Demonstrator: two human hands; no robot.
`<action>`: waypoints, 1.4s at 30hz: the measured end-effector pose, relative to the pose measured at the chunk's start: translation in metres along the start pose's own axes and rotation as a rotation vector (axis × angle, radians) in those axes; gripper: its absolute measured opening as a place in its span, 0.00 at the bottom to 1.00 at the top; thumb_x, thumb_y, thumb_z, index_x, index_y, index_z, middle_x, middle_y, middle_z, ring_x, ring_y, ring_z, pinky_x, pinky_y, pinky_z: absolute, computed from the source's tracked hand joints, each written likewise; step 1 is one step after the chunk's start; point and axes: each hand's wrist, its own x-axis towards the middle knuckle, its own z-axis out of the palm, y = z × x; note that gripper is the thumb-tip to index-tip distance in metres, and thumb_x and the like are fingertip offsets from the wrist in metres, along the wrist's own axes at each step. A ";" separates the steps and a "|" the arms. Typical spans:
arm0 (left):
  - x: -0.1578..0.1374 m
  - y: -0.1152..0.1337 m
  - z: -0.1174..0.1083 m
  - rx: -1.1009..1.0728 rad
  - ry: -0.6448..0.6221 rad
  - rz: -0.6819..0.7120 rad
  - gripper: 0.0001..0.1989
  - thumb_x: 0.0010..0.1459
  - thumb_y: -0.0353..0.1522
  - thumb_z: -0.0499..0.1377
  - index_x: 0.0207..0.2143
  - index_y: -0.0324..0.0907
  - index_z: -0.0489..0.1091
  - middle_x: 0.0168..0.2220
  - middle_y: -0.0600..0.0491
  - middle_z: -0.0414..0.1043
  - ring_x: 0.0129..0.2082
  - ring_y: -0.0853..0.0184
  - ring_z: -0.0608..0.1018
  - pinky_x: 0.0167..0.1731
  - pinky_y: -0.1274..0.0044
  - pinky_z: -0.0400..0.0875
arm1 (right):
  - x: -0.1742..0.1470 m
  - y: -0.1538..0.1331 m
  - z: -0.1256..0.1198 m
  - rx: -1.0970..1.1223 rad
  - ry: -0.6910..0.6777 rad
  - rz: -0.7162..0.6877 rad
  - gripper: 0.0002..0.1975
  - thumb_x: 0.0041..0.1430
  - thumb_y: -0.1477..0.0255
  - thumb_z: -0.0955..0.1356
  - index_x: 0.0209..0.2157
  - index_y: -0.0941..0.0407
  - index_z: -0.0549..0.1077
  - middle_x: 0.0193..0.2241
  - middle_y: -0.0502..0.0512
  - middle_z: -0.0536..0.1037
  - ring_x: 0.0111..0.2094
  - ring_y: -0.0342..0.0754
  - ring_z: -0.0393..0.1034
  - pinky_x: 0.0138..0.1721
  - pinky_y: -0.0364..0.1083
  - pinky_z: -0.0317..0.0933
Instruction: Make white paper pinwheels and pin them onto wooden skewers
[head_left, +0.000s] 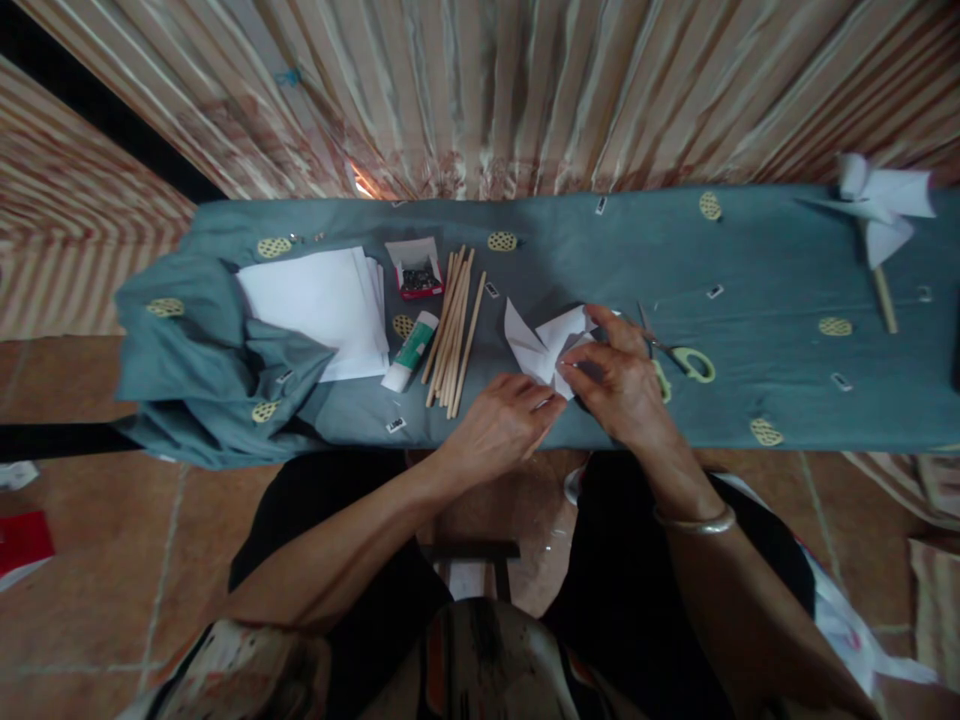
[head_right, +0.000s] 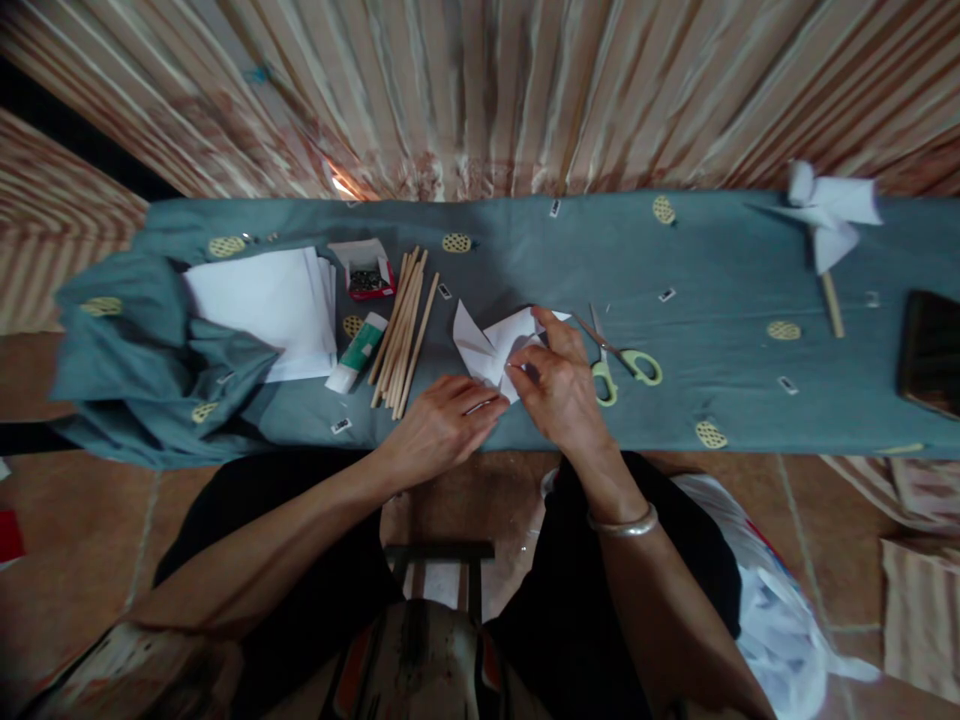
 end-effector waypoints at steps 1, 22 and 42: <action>0.000 0.000 0.000 -0.001 0.001 0.001 0.09 0.65 0.28 0.53 0.44 0.38 0.71 0.41 0.47 0.76 0.42 0.61 0.75 0.42 0.69 0.70 | 0.000 0.000 0.000 -0.003 -0.007 -0.002 0.05 0.59 0.67 0.69 0.32 0.51 0.76 0.63 0.54 0.66 0.62 0.61 0.60 0.62 0.61 0.57; 0.000 0.000 0.001 -0.016 -0.006 -0.001 0.09 0.64 0.28 0.54 0.44 0.36 0.71 0.40 0.48 0.76 0.42 0.60 0.74 0.42 0.69 0.70 | -0.001 0.001 0.004 -0.054 0.036 -0.013 0.03 0.59 0.66 0.69 0.34 0.49 0.75 0.61 0.52 0.68 0.60 0.59 0.63 0.61 0.61 0.59; 0.000 0.000 0.002 -0.023 -0.040 -0.001 0.09 0.65 0.28 0.53 0.44 0.37 0.71 0.40 0.47 0.75 0.42 0.60 0.74 0.42 0.69 0.69 | -0.004 -0.005 0.003 -0.092 -0.003 -0.084 0.10 0.63 0.67 0.65 0.36 0.53 0.79 0.63 0.56 0.65 0.62 0.62 0.60 0.60 0.64 0.59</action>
